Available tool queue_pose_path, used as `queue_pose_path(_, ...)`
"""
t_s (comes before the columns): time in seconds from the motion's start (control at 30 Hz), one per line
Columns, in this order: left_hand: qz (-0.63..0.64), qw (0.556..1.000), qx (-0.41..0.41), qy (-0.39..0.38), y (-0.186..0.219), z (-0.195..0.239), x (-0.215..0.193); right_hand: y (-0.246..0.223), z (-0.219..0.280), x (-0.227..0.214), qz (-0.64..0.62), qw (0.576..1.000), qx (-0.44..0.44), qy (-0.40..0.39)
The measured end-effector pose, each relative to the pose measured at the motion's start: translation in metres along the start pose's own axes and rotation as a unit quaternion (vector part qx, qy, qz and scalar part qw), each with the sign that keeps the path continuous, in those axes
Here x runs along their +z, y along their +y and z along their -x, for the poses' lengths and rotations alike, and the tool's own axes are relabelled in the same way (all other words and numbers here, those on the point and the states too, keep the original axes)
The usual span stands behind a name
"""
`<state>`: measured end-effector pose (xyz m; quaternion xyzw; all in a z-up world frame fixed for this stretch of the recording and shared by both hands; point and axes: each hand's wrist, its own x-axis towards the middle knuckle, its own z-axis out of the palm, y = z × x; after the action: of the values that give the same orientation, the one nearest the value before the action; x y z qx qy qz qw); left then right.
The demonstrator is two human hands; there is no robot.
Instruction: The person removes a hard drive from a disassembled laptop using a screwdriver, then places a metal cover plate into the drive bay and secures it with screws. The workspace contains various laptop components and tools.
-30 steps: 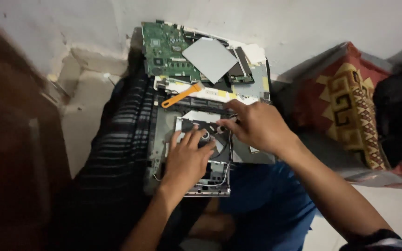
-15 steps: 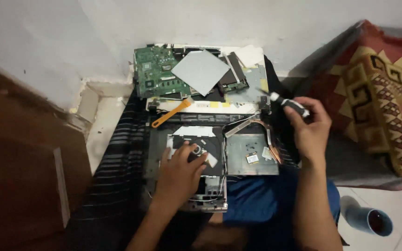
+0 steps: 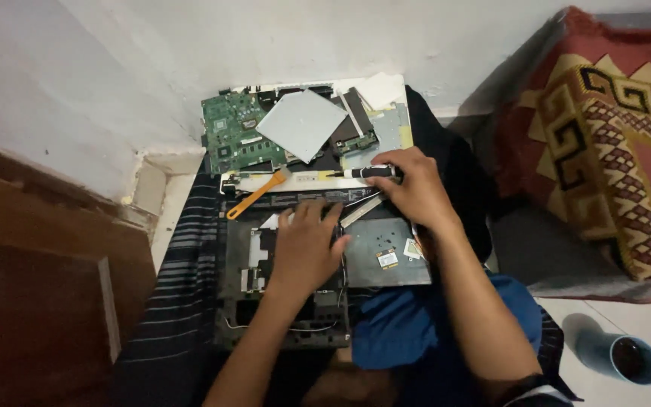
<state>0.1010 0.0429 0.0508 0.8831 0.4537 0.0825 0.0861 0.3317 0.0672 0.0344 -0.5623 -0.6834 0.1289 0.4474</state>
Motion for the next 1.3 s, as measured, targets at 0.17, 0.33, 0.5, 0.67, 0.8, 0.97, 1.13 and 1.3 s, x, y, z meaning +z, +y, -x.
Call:
queue_pose_path(0.17, -0.014, 0.999, 0.003, 0.035, -0.003, -0.008, 0.02, -0.012, -0.002, -0.002, 0.052, 0.998, 0.014, -0.023)
queue_pose_path(0.33, -0.031, 0.997, 0.017, 0.075, -0.009, -0.009, 0.035, 0.001, 0.0, 0.0, 0.026, 0.999, 0.014, -0.024)
queue_pose_path(0.5, -0.003, 0.993, 0.022, 0.114, -0.014, -0.008, 0.043, 0.006, 0.012, -0.023, -0.023, 0.999, 0.026, 0.024)
queue_pose_path(0.67, 0.032, 0.989, 0.028, 0.141, -0.016, -0.008, 0.049, 0.006, 0.048, -0.049, -0.013, 0.989, 0.139, 0.039)
queue_pose_path(0.8, 0.049, 0.985, 0.035, 0.16, -0.015, -0.006, 0.047, 0.015, 0.064, -0.054, -0.022, 0.975, 0.218, 0.023)
queue_pose_path(0.97, 0.064, 0.981, 0.005, 0.181, -0.02, 0.009, 0.031, 0.012, 0.064, -0.049, -0.035, 0.971, 0.238, 0.01)
queue_pose_path(1.13, 0.081, 0.975, -0.085, 0.186, -0.053, 0.052, -0.018, 0.004, 0.065, -0.045, -0.04, 0.97, 0.241, 0.007)
queue_pose_path(1.3, 0.096, 0.957, -0.15, 0.23, -0.105, 0.096, -0.029, -0.007, 0.065, -0.037, -0.013, 0.974, 0.225, -0.01)
